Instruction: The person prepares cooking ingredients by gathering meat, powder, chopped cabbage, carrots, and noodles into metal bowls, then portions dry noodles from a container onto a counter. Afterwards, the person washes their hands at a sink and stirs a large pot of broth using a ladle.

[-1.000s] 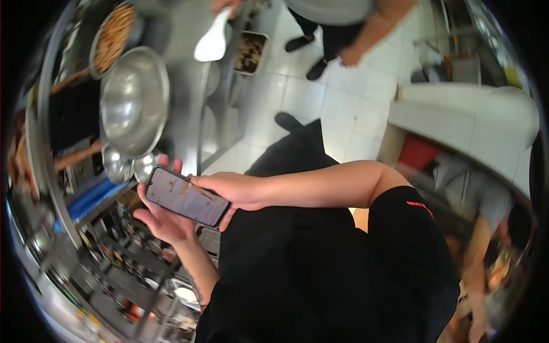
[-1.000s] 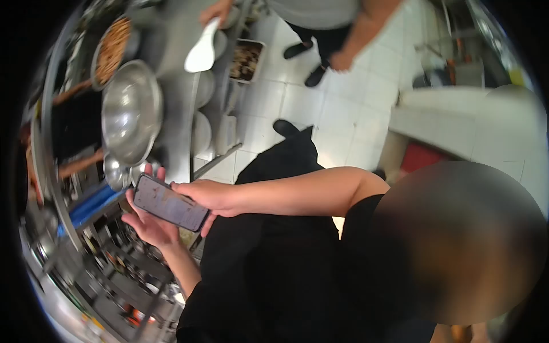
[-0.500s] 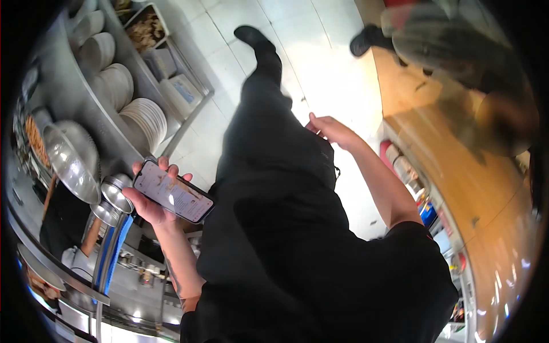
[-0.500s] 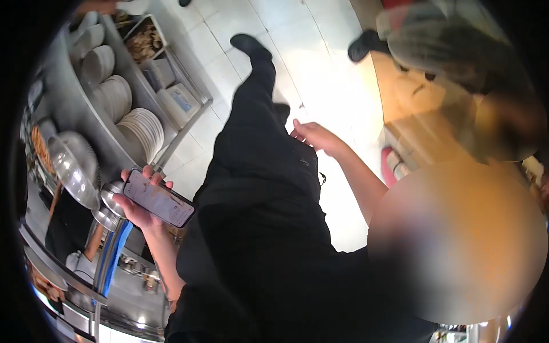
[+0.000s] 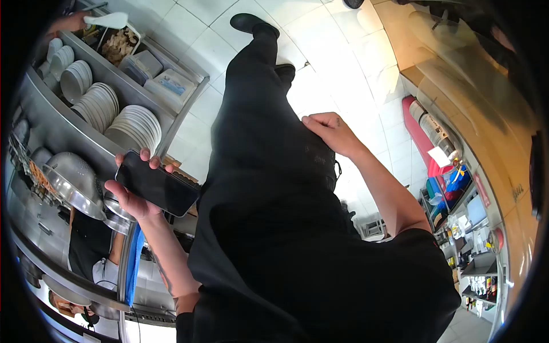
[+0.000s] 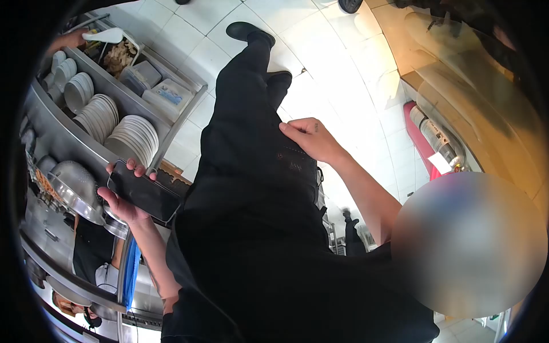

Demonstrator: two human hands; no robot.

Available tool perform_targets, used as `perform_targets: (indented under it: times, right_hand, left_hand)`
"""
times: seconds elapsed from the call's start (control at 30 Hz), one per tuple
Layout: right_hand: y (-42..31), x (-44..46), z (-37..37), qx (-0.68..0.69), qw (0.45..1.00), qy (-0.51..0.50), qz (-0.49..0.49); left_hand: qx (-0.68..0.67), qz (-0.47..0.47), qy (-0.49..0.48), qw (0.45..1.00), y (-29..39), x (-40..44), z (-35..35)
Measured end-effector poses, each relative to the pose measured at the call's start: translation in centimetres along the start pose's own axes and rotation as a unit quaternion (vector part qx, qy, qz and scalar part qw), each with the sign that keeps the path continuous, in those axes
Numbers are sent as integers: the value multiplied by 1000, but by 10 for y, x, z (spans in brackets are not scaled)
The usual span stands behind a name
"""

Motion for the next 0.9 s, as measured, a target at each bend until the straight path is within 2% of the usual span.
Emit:
perform_targets:
  times: [0.07, 0.27, 0.9]
  right_hand:
    - [-2, -1, 1, -27, 1000, 0, -5]
    - [-7, -1, 6, -16, 1000, 5, -10]
    - [-43, 9, 10, -30, 999, -6, -13]
  left_hand:
    - [-21, -18, -28, 999, -4, 2, 3]
    - [-6, -23, -25, 999, -13, -4, -6]
    - [-55, 14, -52, 997, -2, -7, -17]
Point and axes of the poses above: each hand's wrist, its own x-axis towards the middle knuckle, its own z-axis out of the palm, y = z × x, the point moved 2 cm from there along x, towards the middle knuckle, and after that the axes turned 2 degrees about -z, right-handed, at the moved point
